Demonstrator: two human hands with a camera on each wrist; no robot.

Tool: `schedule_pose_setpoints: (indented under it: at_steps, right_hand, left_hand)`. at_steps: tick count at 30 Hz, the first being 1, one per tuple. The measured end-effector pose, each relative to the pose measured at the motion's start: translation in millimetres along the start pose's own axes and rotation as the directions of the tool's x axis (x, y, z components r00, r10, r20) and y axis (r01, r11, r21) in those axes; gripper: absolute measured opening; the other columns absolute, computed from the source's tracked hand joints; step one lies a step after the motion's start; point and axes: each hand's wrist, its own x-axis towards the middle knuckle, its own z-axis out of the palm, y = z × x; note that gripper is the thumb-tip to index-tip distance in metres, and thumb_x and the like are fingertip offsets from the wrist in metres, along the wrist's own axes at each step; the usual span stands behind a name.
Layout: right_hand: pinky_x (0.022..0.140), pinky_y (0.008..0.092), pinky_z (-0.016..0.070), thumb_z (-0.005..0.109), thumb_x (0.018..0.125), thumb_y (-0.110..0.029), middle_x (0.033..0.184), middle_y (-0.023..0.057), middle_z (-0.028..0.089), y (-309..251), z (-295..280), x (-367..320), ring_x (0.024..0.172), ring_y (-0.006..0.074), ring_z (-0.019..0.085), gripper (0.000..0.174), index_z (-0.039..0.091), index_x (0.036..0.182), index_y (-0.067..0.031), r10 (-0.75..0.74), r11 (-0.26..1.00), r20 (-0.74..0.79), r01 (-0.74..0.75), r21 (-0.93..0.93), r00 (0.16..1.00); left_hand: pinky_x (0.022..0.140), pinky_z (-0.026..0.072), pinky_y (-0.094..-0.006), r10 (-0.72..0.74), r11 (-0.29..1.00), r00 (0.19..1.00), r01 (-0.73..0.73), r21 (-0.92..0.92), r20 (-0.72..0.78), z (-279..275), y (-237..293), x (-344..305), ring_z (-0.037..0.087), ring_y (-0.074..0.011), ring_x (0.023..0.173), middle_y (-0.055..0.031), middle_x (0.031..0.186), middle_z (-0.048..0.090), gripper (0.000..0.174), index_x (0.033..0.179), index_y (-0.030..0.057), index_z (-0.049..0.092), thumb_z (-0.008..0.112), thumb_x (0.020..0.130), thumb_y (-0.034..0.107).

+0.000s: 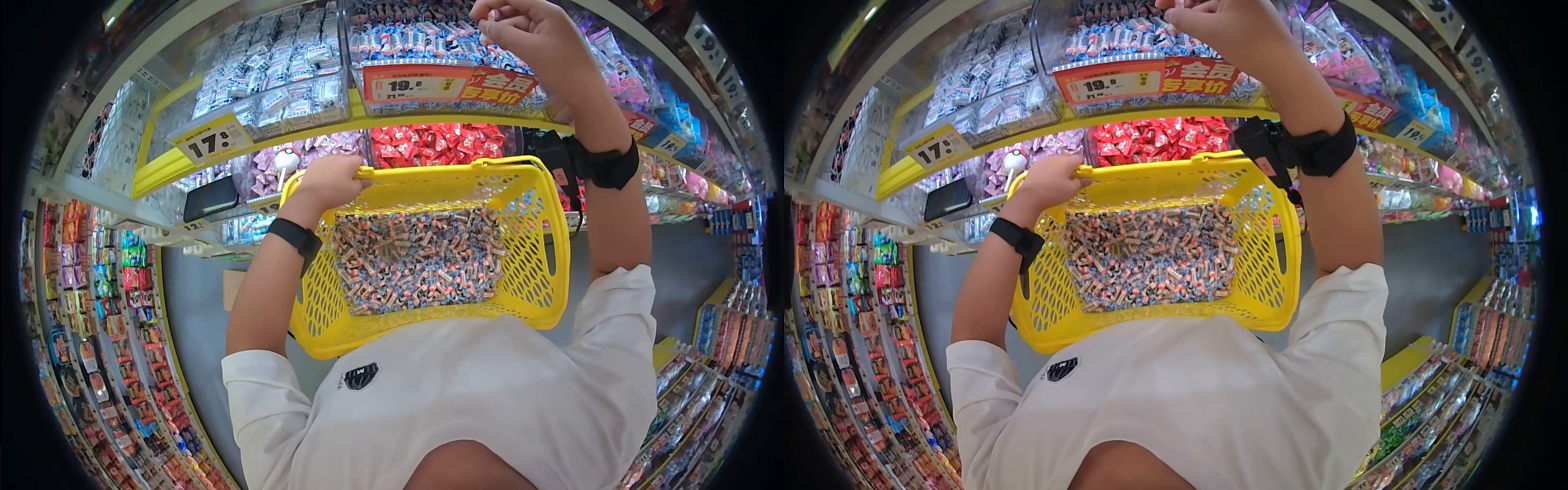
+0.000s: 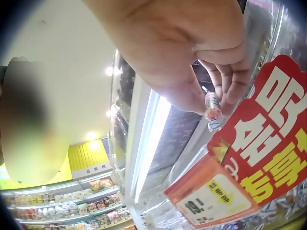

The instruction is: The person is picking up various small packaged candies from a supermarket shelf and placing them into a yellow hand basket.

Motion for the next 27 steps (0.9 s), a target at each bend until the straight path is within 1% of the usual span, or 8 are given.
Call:
schedule_pose_setpoints:
  at_steps: [3, 7, 8, 12, 15, 16, 22, 27]
  right_hand:
    - [0.057, 0.0223, 0.0424, 0.064, 0.085, -0.004, 0.070, -0.0006, 0.058, 6.0, -1.0, 14.7, 0.064, 0.0057, 0.054, 0.007, 0.065, 0.091, -0.0009, 0.005, 1.000, 0.025, -0.005, 0.001, 1.000]
    - [0.068, 0.0306, 0.0502, 0.065, 0.078, -0.010, 0.077, 0.0091, 0.067, 25.9, -1.9, 34.3, 0.073, 0.0175, 0.064, 0.017, 0.068, 0.091, -0.0001, -0.017, 0.928, 0.018, 0.022, -0.371, 1.000]
    - [0.074, 0.0338, 0.0515, 0.065, 0.076, -0.012, 0.084, 0.0149, 0.070, 32.3, -2.4, 39.6, 0.080, 0.0245, 0.067, 0.021, 0.069, 0.093, -0.0016, 0.001, 0.907, 0.044, 0.017, -0.421, 0.999]
    - [0.075, 0.0356, 0.0522, 0.064, 0.076, -0.013, 0.084, 0.0172, 0.070, 54.6, 3.6, 49.9, 0.081, 0.0296, 0.067, 0.018, 0.070, 0.091, -0.0032, 0.003, 0.855, 0.090, 0.044, -0.516, 0.996]
    - [0.070, 0.0254, 0.0505, 0.068, 0.087, -0.009, 0.079, 0.0038, 0.066, 76.8, 6.6, 54.7, 0.075, 0.0098, 0.063, 0.017, 0.065, 0.103, -0.0065, 0.174, 0.876, 0.188, -0.065, -0.477, 0.967]
    - [0.067, 0.0283, 0.0516, 0.068, 0.084, -0.012, 0.074, 0.0053, 0.067, 82.0, 6.5, 56.6, 0.069, 0.0123, 0.064, 0.016, 0.066, 0.100, -0.0074, 0.097, 0.856, 0.212, 0.028, -0.517, 0.972]
    - [0.067, 0.0302, 0.0524, 0.066, 0.084, -0.013, 0.075, 0.0060, 0.068, 91.1, 5.4, 58.1, 0.070, 0.0138, 0.065, 0.015, 0.067, 0.097, -0.0062, 0.158, 0.844, 0.139, -0.060, -0.533, 0.978]
    - [0.064, 0.0298, 0.0511, 0.066, 0.084, -0.013, 0.074, 0.0049, 0.067, 89.0, 5.9, 56.3, 0.067, 0.0127, 0.064, 0.016, 0.066, 0.098, -0.0047, 0.063, 0.816, 0.128, 0.023, -0.578, 0.990]
  left_hand:
    - [0.081, 0.0495, -0.0453, 0.017, 1.000, 1.000, -0.017, 0.003, -0.018, 0.5, 0.1, -0.8, 0.065, -0.0329, 0.093, -0.0130, 0.093, 0.069, 0.031, 0.093, 0.0077, 0.066, 0.068, 0.084, 0.037]
    - [0.077, 0.0482, -0.0477, 0.033, 0.999, 0.999, -0.035, -0.038, -0.041, 1.3, -0.8, -1.9, 0.063, -0.0367, 0.090, -0.0165, 0.089, 0.066, 0.030, 0.091, 0.0059, 0.062, 0.069, 0.083, 0.034]
    - [0.077, 0.0482, -0.0477, 0.030, 0.999, 0.999, -0.032, -0.041, -0.037, 1.0, -0.5, -1.9, 0.063, -0.0367, 0.090, -0.0165, 0.089, 0.066, 0.030, 0.091, 0.0059, 0.062, 0.069, 0.083, 0.034]
    - [0.077, 0.0483, -0.0478, 0.020, 0.999, 0.999, -0.022, -0.042, -0.031, 0.7, -0.4, -1.9, 0.063, -0.0368, 0.089, -0.0165, 0.089, 0.066, 0.030, 0.091, 0.0059, 0.062, 0.069, 0.083, 0.034]
    - [0.077, 0.0484, -0.0479, 0.032, 0.999, 0.998, -0.035, -0.040, -0.053, 1.0, -0.7, -2.8, 0.063, -0.0369, 0.089, -0.0165, 0.088, 0.066, 0.030, 0.091, 0.0058, 0.062, 0.069, 0.083, 0.034]
    - [0.078, 0.0487, -0.0468, 0.020, 0.999, 0.999, -0.021, -0.027, -0.036, 0.2, 0.0, -2.7, 0.064, -0.0352, 0.090, -0.0152, 0.090, 0.067, 0.030, 0.092, 0.0067, 0.063, 0.069, 0.084, 0.035]
    - [0.082, 0.0494, -0.0449, -0.016, 1.000, 1.000, 0.016, -0.002, 0.007, -4.3, 4.1, -2.6, 0.065, -0.0320, 0.094, -0.0127, 0.093, 0.069, 0.032, 0.094, 0.0084, 0.066, 0.068, 0.084, 0.039]
    - [0.082, 0.0496, -0.0452, -0.003, 1.000, 1.000, 0.003, -0.003, -0.015, -1.9, 2.1, -2.7, 0.065, -0.0323, 0.093, -0.0125, 0.092, 0.069, 0.031, 0.094, 0.0089, 0.066, 0.068, 0.084, 0.039]
